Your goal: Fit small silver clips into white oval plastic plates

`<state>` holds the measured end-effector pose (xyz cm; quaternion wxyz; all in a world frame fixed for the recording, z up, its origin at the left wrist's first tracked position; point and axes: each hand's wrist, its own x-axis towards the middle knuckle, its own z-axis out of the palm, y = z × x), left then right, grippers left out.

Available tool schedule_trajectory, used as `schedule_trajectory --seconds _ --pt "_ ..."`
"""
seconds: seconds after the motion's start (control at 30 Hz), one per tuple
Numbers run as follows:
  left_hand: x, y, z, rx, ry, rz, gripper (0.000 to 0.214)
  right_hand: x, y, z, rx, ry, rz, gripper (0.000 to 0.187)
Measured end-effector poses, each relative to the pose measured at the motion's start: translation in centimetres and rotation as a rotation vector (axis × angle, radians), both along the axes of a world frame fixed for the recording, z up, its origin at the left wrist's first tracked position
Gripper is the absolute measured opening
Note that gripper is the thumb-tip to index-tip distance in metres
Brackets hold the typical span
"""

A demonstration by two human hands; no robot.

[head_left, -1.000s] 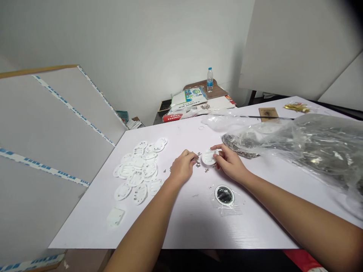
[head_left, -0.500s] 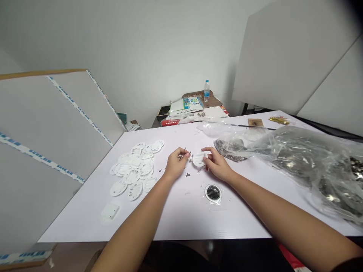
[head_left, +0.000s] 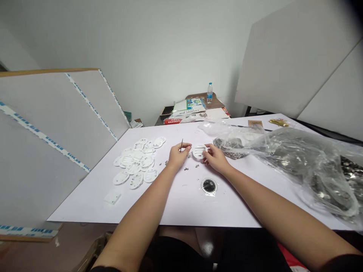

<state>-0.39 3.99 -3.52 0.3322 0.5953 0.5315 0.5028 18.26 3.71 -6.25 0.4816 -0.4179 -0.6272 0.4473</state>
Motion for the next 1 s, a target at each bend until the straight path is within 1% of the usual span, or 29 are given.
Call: schedule_trajectory --seconds 0.1,0.23,0.33,0.5,0.73,0.83,1.0 --pt "-0.38 0.17 -0.21 -0.003 -0.011 -0.036 0.030 0.00 0.05 -0.09 -0.008 0.004 -0.007 0.025" --pt "-0.40 0.28 -0.28 -0.068 -0.008 -0.097 0.030 0.08 0.17 -0.30 0.018 -0.035 -0.020 0.023" --pt "-0.37 0.19 -0.32 -0.096 0.022 -0.072 0.028 0.08 0.22 -0.46 0.018 -0.024 -0.011 0.024" --pt "-0.63 0.30 -0.29 -0.086 0.044 -0.012 0.027 -0.01 0.32 -0.55 -0.025 0.051 0.020 0.024" --pt "-0.77 0.36 -0.22 -0.090 0.028 -0.019 0.030 -0.10 0.57 -0.47 -0.148 0.215 0.057 0.024" --pt "-0.79 0.42 -0.34 -0.095 0.033 -0.016 0.029 -0.19 0.49 -0.46 -0.158 0.234 0.067 0.022" --pt "-0.94 0.58 -0.65 -0.094 0.057 -0.023 0.028 -0.23 0.47 -0.61 -0.133 0.208 0.071 0.022"
